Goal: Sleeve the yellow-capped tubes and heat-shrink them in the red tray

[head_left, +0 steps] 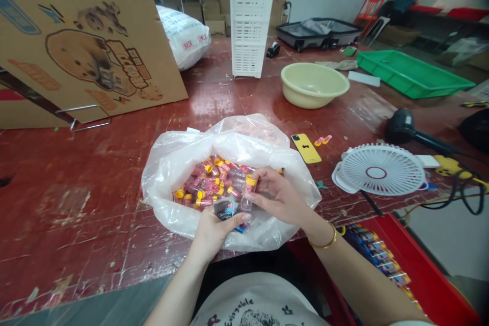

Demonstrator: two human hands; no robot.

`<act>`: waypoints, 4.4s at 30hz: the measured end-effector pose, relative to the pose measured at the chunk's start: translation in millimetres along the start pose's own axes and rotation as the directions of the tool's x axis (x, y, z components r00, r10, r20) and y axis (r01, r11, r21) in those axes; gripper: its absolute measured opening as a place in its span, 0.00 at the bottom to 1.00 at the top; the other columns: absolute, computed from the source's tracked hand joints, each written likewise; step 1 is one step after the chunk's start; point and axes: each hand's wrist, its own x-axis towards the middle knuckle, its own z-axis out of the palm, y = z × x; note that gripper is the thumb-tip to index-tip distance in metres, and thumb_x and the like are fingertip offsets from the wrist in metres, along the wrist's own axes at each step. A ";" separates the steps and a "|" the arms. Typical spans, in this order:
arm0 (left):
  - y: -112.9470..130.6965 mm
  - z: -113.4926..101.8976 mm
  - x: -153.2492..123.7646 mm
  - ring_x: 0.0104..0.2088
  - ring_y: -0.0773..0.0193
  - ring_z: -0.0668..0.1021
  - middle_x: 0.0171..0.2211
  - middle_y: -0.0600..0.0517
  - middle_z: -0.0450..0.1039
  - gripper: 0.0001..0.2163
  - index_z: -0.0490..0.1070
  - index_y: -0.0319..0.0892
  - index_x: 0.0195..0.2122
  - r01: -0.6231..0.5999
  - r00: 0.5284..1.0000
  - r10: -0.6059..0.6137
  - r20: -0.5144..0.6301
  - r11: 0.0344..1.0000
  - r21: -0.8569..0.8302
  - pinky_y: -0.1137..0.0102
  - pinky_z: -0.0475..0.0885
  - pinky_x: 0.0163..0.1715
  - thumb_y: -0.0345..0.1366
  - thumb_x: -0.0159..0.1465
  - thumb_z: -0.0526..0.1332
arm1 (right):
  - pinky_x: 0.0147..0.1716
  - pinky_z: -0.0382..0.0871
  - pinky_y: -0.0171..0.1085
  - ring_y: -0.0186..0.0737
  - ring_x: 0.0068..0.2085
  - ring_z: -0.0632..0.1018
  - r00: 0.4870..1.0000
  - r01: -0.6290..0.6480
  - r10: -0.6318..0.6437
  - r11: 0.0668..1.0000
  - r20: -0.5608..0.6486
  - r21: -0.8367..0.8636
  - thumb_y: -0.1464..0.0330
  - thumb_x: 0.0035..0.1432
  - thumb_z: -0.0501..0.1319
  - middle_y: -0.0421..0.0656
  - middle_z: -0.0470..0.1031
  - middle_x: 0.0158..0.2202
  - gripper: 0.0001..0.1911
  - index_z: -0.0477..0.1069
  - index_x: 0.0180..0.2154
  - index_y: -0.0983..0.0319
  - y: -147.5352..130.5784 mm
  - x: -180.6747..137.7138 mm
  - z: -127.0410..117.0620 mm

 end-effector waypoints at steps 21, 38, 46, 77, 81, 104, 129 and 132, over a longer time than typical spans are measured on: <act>-5.0 32.6 4.7 0.30 0.57 0.82 0.30 0.44 0.81 0.22 0.79 0.34 0.36 0.263 0.964 -0.229 0.136 0.899 -0.349 0.65 0.80 0.35 0.45 0.47 0.76 | 0.43 0.76 0.42 0.44 0.48 0.75 0.990 -0.007 -0.018 0.984 -0.143 -0.175 0.71 0.42 0.71 0.46 0.65 0.51 0.38 0.53 0.51 0.53 26.7 -49.6 35.2; -7.2 33.1 2.4 0.42 0.51 0.82 0.40 0.42 0.82 0.22 0.78 0.36 0.40 0.250 0.967 -0.228 0.116 0.938 -0.242 0.67 0.79 0.36 0.46 0.50 0.74 | 0.52 0.69 0.46 0.46 0.51 0.71 0.955 0.035 -0.127 0.944 -0.266 -0.327 0.66 0.41 0.73 0.45 0.63 0.49 0.36 0.54 0.47 0.54 27.1 -57.3 13.0; -22.7 7.2 12.0 0.48 0.46 0.80 0.48 0.44 0.79 0.26 0.74 0.42 0.46 0.234 0.969 -0.229 0.088 0.971 -0.047 0.64 0.82 0.40 0.45 0.47 0.76 | 0.53 0.64 0.48 0.49 0.52 0.69 0.497 -0.641 -0.156 0.597 -0.854 -0.482 0.56 0.41 0.70 0.48 0.60 0.51 0.37 0.52 0.46 0.57 45.7 -239.5 -143.2; -9.3 -26.2 0.0 0.38 0.52 0.83 0.37 0.42 0.82 0.23 0.80 0.37 0.40 0.064 0.996 -0.060 -0.070 0.997 0.048 0.64 0.79 0.38 0.49 0.49 0.73 | 0.39 0.71 0.43 0.45 0.36 0.76 0.999 -0.002 -0.019 0.802 -0.029 -0.597 0.81 0.43 0.64 0.42 0.73 0.33 0.19 0.66 0.37 0.60 77.0 19.0 44.2; -13.5 -24.4 2.8 0.35 0.54 0.83 0.33 0.42 0.82 0.21 0.80 0.36 0.34 0.072 0.996 -0.067 -0.060 0.993 0.090 0.67 0.78 0.35 0.48 0.47 0.74 | 0.33 0.71 0.39 0.40 0.32 0.75 0.997 -0.052 0.018 0.843 -0.070 -0.536 0.79 0.49 0.61 0.40 0.72 0.32 0.21 0.63 0.45 0.58 74.8 12.3 35.1; -8.9 -3.3 8.0 0.25 0.59 0.79 0.22 0.51 0.78 0.11 0.77 0.40 0.28 0.007 0.995 -0.025 0.093 0.982 0.190 0.70 0.74 0.26 0.38 0.47 0.75 | 0.42 0.72 0.40 0.36 0.39 0.74 0.980 0.184 -0.159 0.952 0.117 -0.245 0.73 0.56 0.61 0.40 0.70 0.39 0.12 0.65 0.43 0.57 -5.8 3.1 -5.5; -1.2 35.6 14.4 0.32 0.57 0.84 0.29 0.43 0.81 0.10 0.77 0.33 0.36 0.266 0.960 -0.275 0.051 0.842 -0.470 0.65 0.81 0.38 0.37 0.59 0.69 | 0.47 0.73 0.44 0.49 0.57 0.70 0.996 -0.019 0.003 0.986 -0.092 -0.168 0.63 0.38 0.76 0.51 0.56 0.61 0.44 0.53 0.52 0.54 30.9 -48.3 38.9; -2.5 34.5 15.1 0.33 0.56 0.84 0.30 0.43 0.81 0.12 0.77 0.33 0.37 0.262 0.962 -0.266 0.057 0.847 -0.463 0.65 0.81 0.38 0.38 0.58 0.70 | 0.42 0.75 0.41 0.45 0.52 0.74 0.997 -0.030 0.018 0.985 -0.073 -0.168 0.67 0.40 0.74 0.50 0.55 0.61 0.41 0.54 0.51 0.54 28.3 -47.9 38.1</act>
